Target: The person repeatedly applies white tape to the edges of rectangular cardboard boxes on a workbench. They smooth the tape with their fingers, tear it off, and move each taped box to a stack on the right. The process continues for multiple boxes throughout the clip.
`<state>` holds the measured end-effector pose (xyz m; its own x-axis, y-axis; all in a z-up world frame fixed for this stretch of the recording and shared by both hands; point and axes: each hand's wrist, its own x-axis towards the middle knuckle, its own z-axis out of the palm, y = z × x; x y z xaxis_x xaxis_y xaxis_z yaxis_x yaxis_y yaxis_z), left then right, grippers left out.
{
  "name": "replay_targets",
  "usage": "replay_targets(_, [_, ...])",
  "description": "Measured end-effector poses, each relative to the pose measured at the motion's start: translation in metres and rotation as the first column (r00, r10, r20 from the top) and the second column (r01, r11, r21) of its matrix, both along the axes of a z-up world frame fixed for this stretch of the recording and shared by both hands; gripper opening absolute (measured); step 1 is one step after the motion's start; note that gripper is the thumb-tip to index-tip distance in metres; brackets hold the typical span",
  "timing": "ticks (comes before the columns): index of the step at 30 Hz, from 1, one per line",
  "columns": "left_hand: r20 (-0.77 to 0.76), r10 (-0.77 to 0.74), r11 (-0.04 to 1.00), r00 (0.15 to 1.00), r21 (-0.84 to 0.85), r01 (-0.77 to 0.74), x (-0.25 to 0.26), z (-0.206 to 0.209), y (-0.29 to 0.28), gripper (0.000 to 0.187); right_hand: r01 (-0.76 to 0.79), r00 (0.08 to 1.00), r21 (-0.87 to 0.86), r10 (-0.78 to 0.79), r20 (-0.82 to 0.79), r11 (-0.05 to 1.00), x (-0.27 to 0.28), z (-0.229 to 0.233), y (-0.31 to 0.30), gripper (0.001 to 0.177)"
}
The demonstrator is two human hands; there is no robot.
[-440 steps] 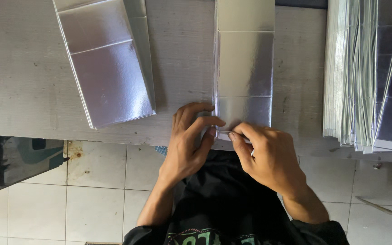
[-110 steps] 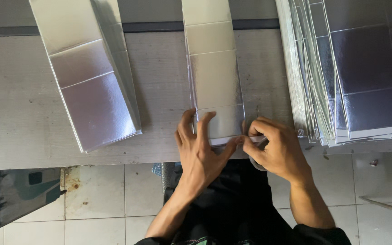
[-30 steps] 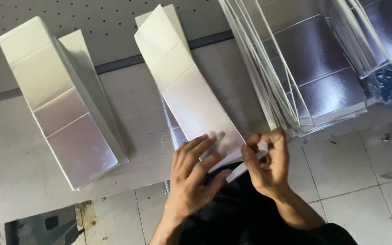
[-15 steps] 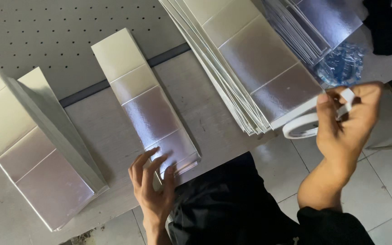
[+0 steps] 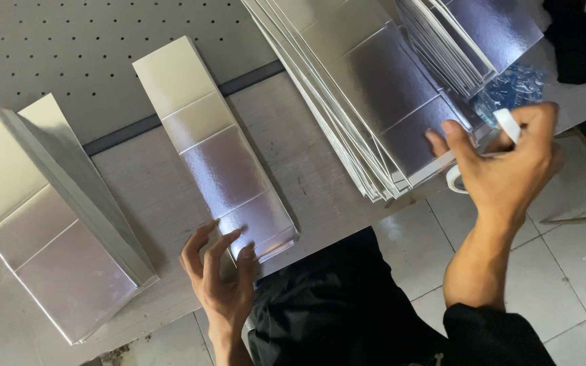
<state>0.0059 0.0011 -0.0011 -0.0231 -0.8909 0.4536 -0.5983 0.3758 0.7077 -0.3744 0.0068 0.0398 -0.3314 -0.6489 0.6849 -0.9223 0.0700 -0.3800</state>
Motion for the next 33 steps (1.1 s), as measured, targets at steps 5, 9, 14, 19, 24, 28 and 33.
replay_targets(5, [-0.019, 0.018, 1.0, 1.0, 0.023, -0.017, 0.005, 0.002, 0.004, 0.019, -0.086, 0.95, -0.317, 0.174, 0.26, 0.945, 0.0, -0.025, 0.036, 0.051])
replay_targets(9, [-0.038, 0.003, 0.996, 0.999, 0.091, 0.001, 0.008, 0.006, 0.004, 0.022, -0.439, 0.766, -0.41, 0.571, 0.296, 0.8, 0.017, -0.036, 0.07, 0.071])
replay_targets(14, [-0.106, -0.033, 0.991, 0.994, 0.127, 0.046, 0.011, 0.008, 0.005, 0.022, -0.667, 0.662, -0.201, 0.694, 0.283, 0.718, 0.12, -0.003, 0.051, 0.081])
replay_targets(19, [-0.226, -0.064, 0.993, 0.972, 0.078, 0.083, 0.023, 0.006, 0.004, 0.032, -0.881, 0.472, 0.157, 0.832, 0.291, 0.446, 0.152, -0.009, 0.019, 0.108])
replay_targets(24, [-0.271, -0.083, 0.972, 0.959, 0.192, 0.138, 0.029, 0.014, 0.004, 0.034, -0.908, 0.417, 0.336, 0.628, 0.657, 0.25, 0.191, 0.018, -0.008, 0.037])
replay_targets(28, [-0.239, -0.116, 0.972, 0.964, 0.172, 0.159, 0.03, 0.014, 0.002, 0.039, -0.905, 0.409, 0.38, 0.644, 0.646, 0.194, 0.207, 0.029, -0.015, 0.019])
replay_targets(33, [-0.242, -0.129, 0.978, 0.962, 0.128, 0.163, 0.033, 0.002, 0.0, 0.045, -0.853, 0.497, 0.46, 0.655, 0.569, 0.247, 0.214, 0.019, -0.023, 0.014])
